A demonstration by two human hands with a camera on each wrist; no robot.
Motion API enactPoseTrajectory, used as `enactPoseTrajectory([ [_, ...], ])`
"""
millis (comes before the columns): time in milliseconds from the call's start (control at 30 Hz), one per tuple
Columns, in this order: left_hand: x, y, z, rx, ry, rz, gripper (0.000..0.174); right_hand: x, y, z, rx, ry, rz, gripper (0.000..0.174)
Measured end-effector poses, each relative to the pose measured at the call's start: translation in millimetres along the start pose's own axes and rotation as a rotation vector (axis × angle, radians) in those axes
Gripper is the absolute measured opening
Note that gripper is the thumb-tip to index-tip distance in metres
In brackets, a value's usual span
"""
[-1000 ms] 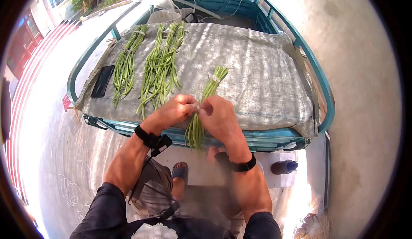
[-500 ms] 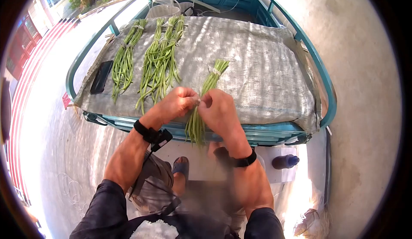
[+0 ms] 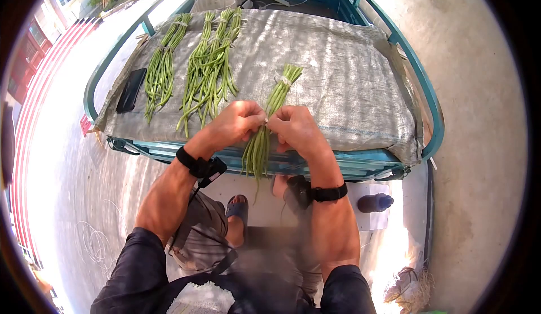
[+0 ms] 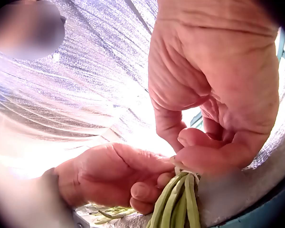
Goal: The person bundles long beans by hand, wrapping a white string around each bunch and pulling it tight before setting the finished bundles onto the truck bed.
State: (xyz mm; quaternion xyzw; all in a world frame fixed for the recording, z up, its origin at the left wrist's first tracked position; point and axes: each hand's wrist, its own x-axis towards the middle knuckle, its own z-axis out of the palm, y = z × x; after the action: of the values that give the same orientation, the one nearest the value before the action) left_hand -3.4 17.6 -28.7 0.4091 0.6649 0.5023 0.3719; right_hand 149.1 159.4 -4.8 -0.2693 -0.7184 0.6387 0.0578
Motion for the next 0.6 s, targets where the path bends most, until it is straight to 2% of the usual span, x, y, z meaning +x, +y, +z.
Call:
enactPoseTrajectory([
  [500, -4, 7, -4, -0.054, -0.047, -0.004, 0.018, 2, 5, -3, -0.111, -0.009, -0.113, 0.019],
  [600, -2, 1, -5, -0.002, 0.046, 0.015, 0.016, -1, 5, -7, -0.146, -0.029, -0.11, 0.016],
])
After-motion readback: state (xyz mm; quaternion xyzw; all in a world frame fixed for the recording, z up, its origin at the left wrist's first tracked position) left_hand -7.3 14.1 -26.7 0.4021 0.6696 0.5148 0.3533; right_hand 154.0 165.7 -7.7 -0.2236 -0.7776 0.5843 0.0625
